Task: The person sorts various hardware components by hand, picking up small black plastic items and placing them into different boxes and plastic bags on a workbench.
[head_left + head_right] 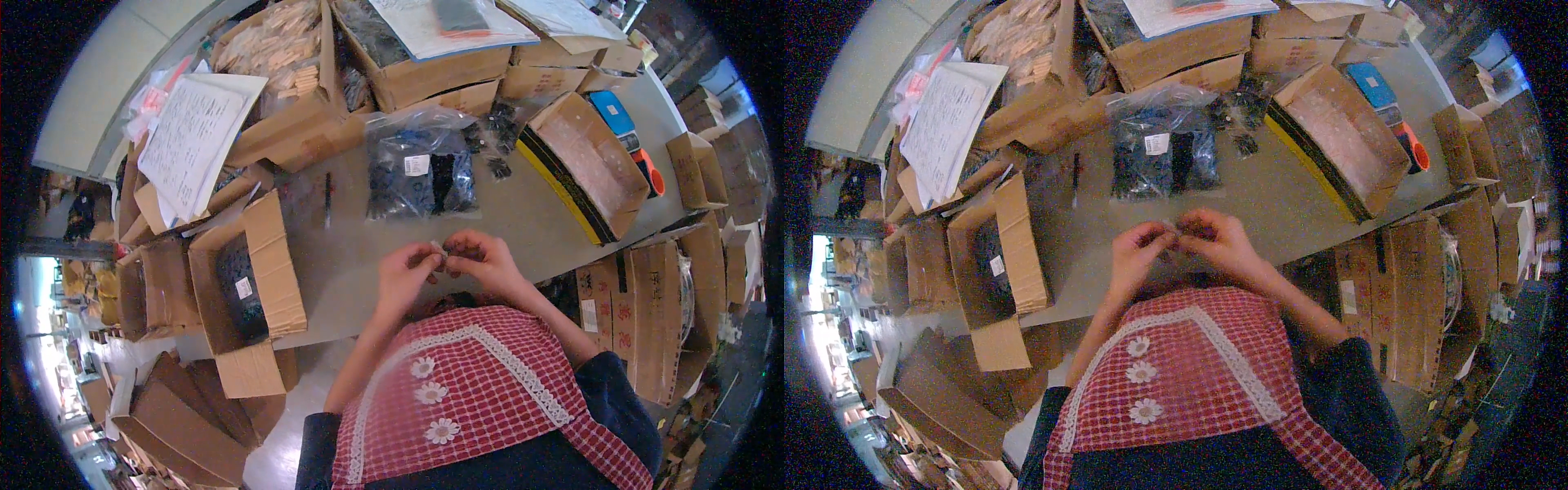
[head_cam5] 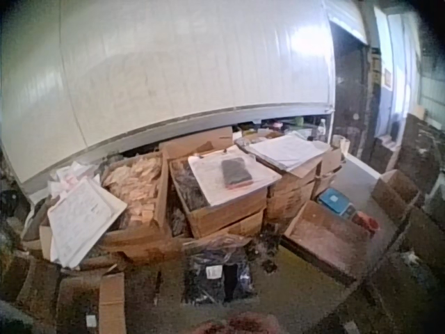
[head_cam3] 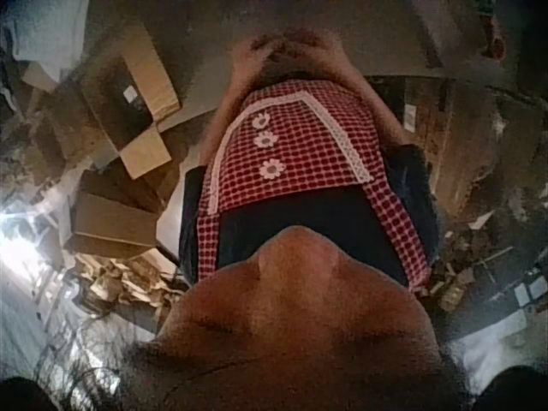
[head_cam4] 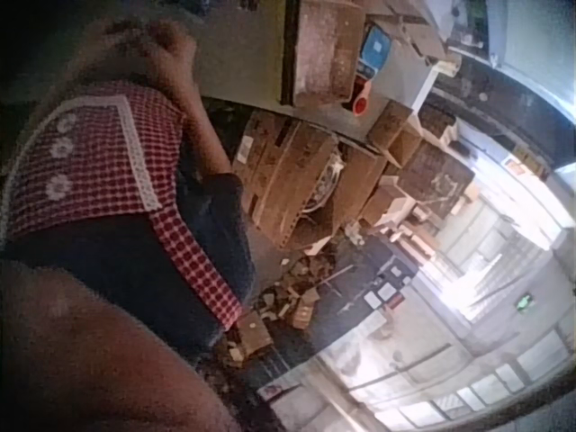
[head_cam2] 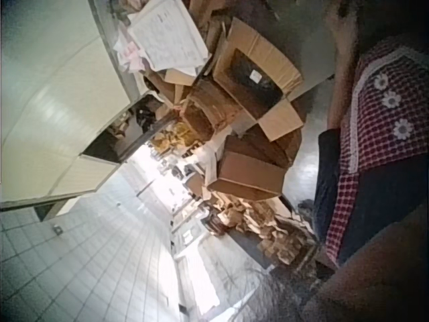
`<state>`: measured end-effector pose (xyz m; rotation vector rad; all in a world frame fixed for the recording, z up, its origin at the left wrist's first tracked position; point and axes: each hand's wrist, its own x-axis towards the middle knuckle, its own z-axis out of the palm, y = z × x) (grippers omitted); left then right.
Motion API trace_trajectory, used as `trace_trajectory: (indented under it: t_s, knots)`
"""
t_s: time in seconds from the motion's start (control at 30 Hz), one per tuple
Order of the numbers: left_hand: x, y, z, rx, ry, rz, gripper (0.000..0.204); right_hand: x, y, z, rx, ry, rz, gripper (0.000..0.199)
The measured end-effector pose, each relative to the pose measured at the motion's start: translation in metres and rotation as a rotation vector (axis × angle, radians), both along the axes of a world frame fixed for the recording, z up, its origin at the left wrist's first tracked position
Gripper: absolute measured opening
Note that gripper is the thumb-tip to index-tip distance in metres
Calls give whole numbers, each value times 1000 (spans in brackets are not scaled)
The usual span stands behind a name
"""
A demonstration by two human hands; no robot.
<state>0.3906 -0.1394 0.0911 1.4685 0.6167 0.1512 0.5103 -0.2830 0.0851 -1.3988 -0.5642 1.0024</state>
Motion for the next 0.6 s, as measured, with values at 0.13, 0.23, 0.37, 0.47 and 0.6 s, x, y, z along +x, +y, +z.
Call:
trace_trajectory:
  t_s: [0.13, 0.23, 0.37, 0.47, 0.6]
  knots:
    - [-1, 0, -1, -91, 0, 5, 12, 1, -1, 4, -18, 24, 8, 28]
    - [0, 0, 1, -64, -14, -8, 12, 2, -1, 4, 1, 33, 17, 28]
    - [-1, 2, -2, -62, -12, -21, 12, 2, 0, 5, 11, 51, 23, 27]
    - [-1, 2, -1, -61, -12, -26, 12, 2, -1, 5, 17, 56, 30, 26]
    - [-1, 3, 1, -51, 8, -34, 13, 2, -1, 3, 19, 68, 33, 26]
